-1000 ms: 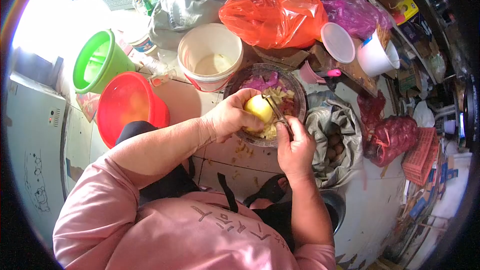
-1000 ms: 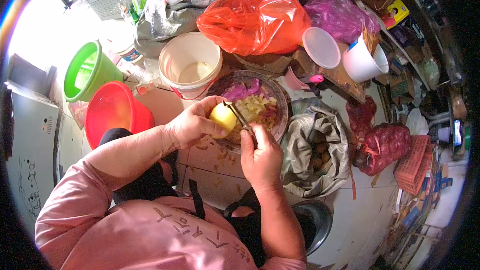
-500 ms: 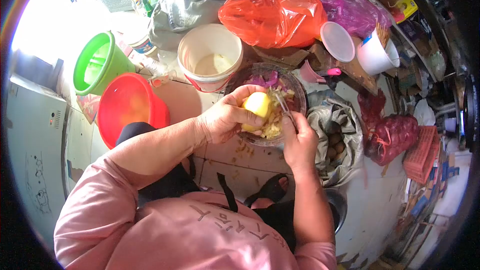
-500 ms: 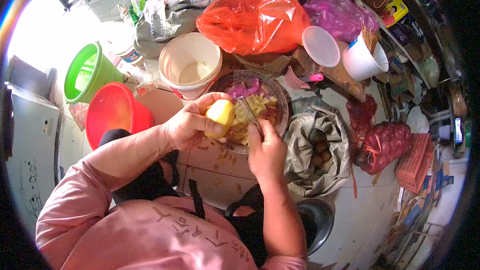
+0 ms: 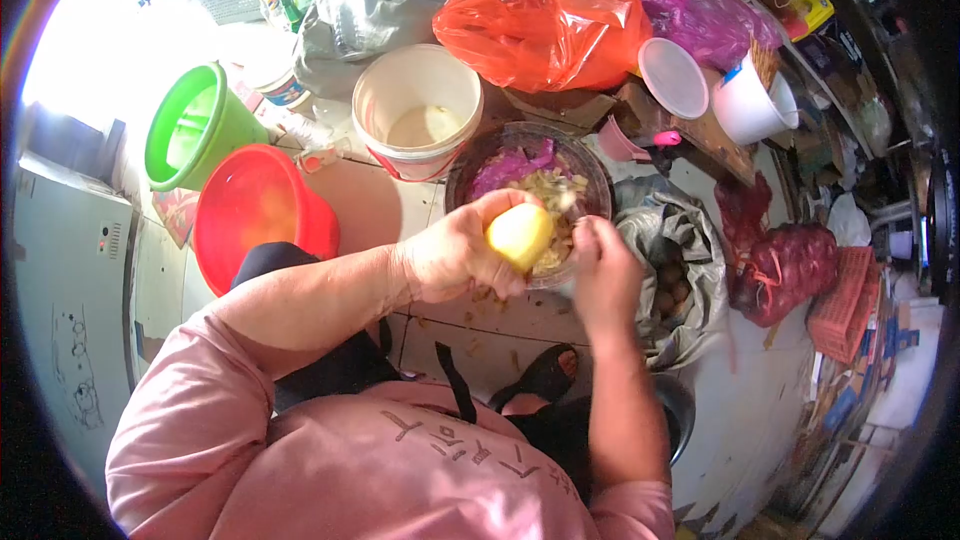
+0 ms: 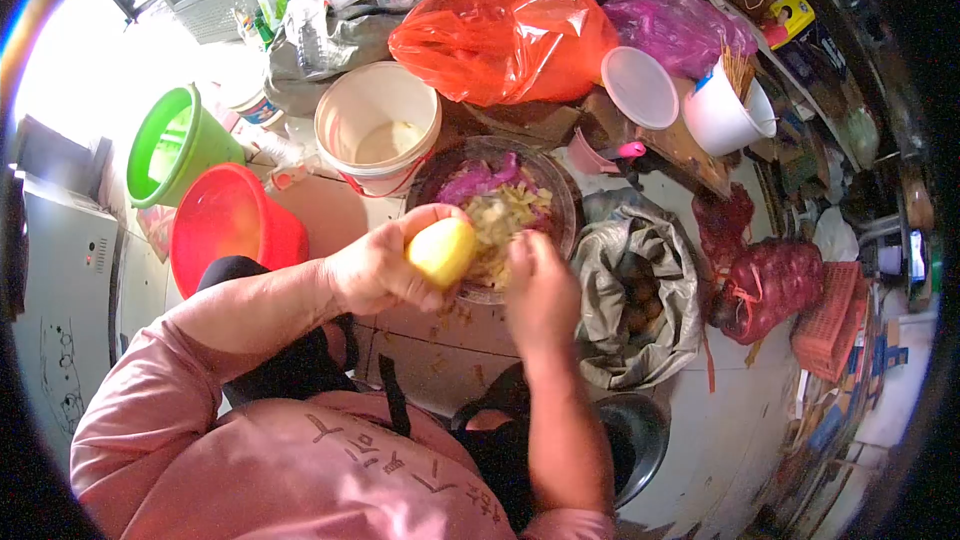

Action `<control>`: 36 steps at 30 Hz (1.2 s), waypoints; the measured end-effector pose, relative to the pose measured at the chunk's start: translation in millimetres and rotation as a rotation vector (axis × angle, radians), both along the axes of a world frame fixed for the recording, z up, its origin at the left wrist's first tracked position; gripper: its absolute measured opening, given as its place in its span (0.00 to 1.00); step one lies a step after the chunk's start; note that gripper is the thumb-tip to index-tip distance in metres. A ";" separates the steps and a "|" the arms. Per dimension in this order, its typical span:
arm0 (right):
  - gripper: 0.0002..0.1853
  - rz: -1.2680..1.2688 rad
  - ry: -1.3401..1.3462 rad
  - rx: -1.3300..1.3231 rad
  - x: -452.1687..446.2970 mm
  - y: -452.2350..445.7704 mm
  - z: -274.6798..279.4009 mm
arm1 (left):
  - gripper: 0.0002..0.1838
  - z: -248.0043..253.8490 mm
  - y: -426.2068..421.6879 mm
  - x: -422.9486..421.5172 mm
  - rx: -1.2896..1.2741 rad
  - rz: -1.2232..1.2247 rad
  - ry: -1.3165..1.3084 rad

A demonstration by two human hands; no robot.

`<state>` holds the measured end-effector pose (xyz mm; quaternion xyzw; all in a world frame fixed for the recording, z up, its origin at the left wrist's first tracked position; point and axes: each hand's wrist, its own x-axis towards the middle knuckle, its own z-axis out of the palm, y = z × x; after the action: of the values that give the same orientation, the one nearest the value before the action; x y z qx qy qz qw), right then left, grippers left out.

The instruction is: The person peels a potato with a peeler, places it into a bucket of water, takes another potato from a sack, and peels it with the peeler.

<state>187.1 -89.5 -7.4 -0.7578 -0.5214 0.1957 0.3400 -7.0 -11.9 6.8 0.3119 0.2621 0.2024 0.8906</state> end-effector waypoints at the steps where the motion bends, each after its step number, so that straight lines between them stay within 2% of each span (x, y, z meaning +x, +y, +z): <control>1: 0.15 -0.050 0.036 -0.039 12.5 3.4 -4.9 | 0.42 5.2 -3.4 0.5 0.033 -0.031 -0.048; 2: 0.16 -0.096 0.070 -0.079 22.8 5.7 -7.6 | 0.42 8.1 -4.6 0.4 0.066 -0.057 -0.097; 4: 0.15 -0.129 0.113 -0.141 22.0 9.2 1.7 | 0.44 9.9 3.0 -2.9 0.117 -0.060 -0.038; 7: 0.13 -0.051 0.133 -0.037 5.3 4.3 6.8 | 0.50 11.4 7.9 -2.2 -0.040 0.035 -0.044; 8: 0.13 -0.052 0.133 -0.035 0.9 3.7 6.0 | 0.50 7.5 9.0 -2.3 -0.038 0.034 -0.043; 10: 0.11 0.051 0.146 0.179 -7.8 2.7 6.8 | 0.48 1.1 11.7 -3.7 -0.070 0.054 -0.063; 16: 0.10 0.125 0.066 0.276 -20.9 -4.9 10.6 | 0.41 -0.1 18.3 -6.6 -0.189 0.070 -0.038; 19: 0.10 0.129 0.004 0.304 -19.5 -4.2 9.8 | 0.42 -7.6 15.0 -2.1 -0.121 0.072 -0.071; 21: 0.11 0.039 0.139 0.141 -17.7 -3.3 12.0 | 0.43 -6.9 14.9 -7.2 -0.100 -0.028 -0.161; 22: 0.12 0.028 0.085 -0.184 -4.9 1.4 7.0 | 0.44 -5.7 15.4 -8.7 -0.076 -0.128 -0.249; 24: 0.15 -0.024 0.194 -0.274 4.3 3.1 -1.1 | 0.46 -1.3 14.8 -7.0 -0.093 -0.193 -0.310; 28: 0.15 -0.042 0.247 -0.191 -4.2 1.0 1.9 | 0.48 1.3 17.8 -6.3 -0.166 -0.076 -0.262; 30: 0.13 -0.073 0.479 -0.064 -5.6 1.4 -2.1 | 0.48 3.1 19.6 -6.0 -0.209 -0.062 -0.300; 31: 0.13 -0.073 0.479 -0.064 -6.1 1.2 0.2 | 0.45 2.3 21.4 -5.8 -0.194 -0.073 -0.317; 33: 0.10 -0.063 0.828 0.032 -7.8 0.2 10.3 | 0.43 -5.6 25.7 -8.1 -0.177 -0.072 -0.294; 36: 0.09 -0.022 0.922 0.127 -13.9 -2.9 18.4 | 0.39 -15.2 27.5 -9.6 -0.182 -0.091 -0.290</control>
<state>173.3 -92.3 11.1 -0.5746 -0.3189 0.4763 0.5842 -16.6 15.6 -8.4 0.2090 0.1337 0.1802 0.9518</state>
